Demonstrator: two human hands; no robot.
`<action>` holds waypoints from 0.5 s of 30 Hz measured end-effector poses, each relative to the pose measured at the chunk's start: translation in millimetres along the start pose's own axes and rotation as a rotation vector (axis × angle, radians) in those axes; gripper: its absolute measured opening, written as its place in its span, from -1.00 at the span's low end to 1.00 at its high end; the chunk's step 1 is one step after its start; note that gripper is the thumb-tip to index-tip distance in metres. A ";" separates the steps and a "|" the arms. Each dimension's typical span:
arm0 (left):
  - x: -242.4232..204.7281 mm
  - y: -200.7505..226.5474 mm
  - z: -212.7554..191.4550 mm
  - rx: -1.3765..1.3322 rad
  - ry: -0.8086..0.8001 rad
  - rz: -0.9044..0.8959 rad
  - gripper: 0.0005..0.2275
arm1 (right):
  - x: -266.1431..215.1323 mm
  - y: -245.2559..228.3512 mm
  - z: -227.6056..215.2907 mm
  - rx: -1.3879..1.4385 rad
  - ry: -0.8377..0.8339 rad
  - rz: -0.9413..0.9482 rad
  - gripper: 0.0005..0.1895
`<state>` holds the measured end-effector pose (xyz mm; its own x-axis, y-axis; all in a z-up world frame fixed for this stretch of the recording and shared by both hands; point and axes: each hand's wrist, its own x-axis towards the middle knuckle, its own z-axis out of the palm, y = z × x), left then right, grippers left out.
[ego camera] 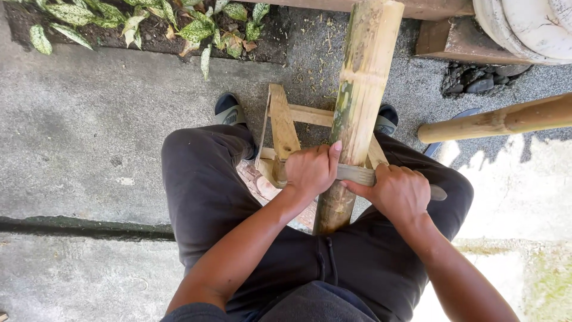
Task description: The recorder uses a knife to scrape the outer skin off a bamboo pole while sitting on a low wooden bench.
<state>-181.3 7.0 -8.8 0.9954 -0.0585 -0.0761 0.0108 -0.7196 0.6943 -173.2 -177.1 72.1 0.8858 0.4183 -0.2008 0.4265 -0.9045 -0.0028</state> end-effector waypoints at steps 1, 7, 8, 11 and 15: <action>0.7 1.5 -2.0 0.001 -0.002 0.001 -0.44 | 0.7 0.4 2.4 0.001 0.000 0.002 -0.22; 2.2 3.5 -0.7 0.087 0.049 -0.007 -0.46 | 1.7 2.5 12.2 0.039 0.046 0.017 -0.20; 2.7 1.2 2.1 0.082 0.039 -0.011 -0.46 | 3.3 2.5 12.4 0.034 0.050 0.020 -0.20; 4.3 0.8 4.3 0.082 0.012 -0.030 -0.46 | 2.5 3.9 14.3 0.018 0.052 0.025 -0.20; 23.4 -3.8 6.2 0.098 0.020 -0.036 -0.44 | 15.8 11.1 15.9 -0.016 0.091 0.008 -0.21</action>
<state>-158.6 4.1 -17.6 0.9962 -0.0187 -0.0848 0.0379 -0.7853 0.6180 -157.4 -181.9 53.3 0.9019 0.4173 -0.1113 0.4213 -0.9068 0.0142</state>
